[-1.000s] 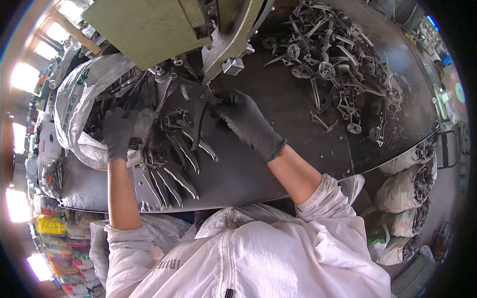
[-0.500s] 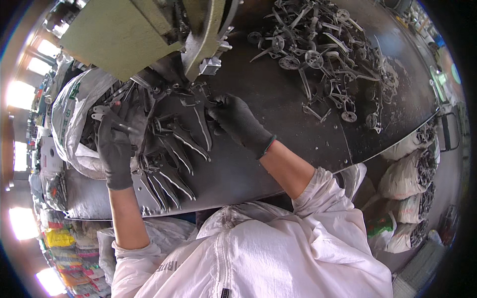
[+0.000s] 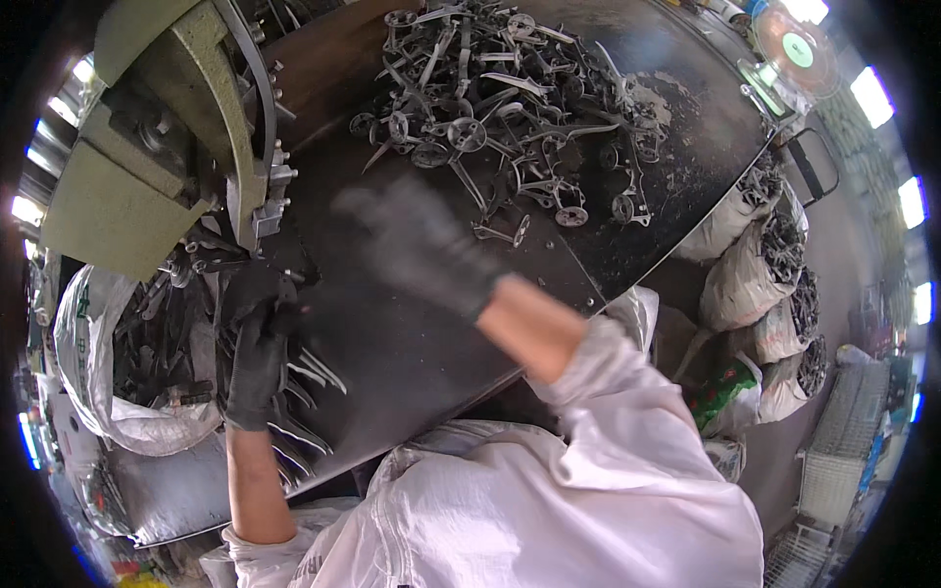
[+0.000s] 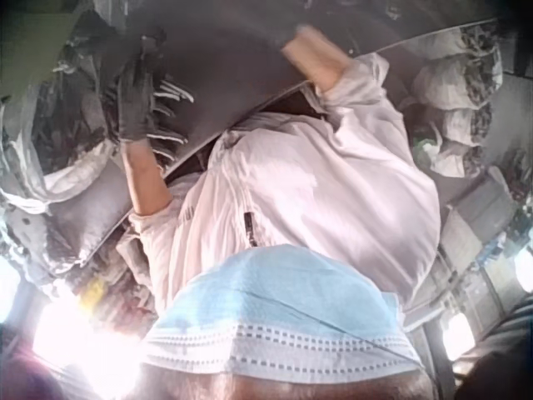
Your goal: The person places metal components into a riveting machine by hand for assembly.
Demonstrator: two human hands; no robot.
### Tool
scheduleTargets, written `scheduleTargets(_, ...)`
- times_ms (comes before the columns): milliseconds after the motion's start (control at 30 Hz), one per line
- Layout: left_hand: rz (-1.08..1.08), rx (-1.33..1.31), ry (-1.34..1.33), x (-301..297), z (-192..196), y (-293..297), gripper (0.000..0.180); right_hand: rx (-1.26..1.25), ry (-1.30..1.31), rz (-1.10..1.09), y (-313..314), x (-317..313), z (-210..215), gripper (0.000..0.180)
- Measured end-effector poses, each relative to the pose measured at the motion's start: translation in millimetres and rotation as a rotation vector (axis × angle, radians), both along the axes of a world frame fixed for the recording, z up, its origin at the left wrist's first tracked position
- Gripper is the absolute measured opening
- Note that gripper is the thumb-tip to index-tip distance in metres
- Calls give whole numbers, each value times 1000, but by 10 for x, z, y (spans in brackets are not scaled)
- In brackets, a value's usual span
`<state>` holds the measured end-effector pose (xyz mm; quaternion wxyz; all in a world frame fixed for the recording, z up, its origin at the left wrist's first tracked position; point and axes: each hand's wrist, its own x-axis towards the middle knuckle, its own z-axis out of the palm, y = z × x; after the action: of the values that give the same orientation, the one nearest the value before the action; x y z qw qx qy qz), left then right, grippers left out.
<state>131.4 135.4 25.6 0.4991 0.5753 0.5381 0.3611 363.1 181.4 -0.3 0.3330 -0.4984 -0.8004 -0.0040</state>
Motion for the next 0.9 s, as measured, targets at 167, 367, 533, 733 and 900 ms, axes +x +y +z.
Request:
scheduleTargets(167, 1, 503, 564, -321, -343, 151, 21, 115, -327, -336, 190, 1963, 73, 51)
scheduleTargets(367, 207, -123, -40, -201, -113, 122, 25, -11, -100, -376, 113, 2103, 169, 40)
scheduleTargets(533, 253, -108, -66, -599, -480, 147, 28, -365, 369, 148, -3, 516, 358, 33)
scheduleTargets(733, 23, 664, 526, -288, -246, 237, 29, -1046, 1472, 291, 172, -522, 56, 32)
scheduleTargets(900, -56, 72, 6, -448, -367, 454, 32, -1051, 1048, 348, 150, -751, 81, 31)
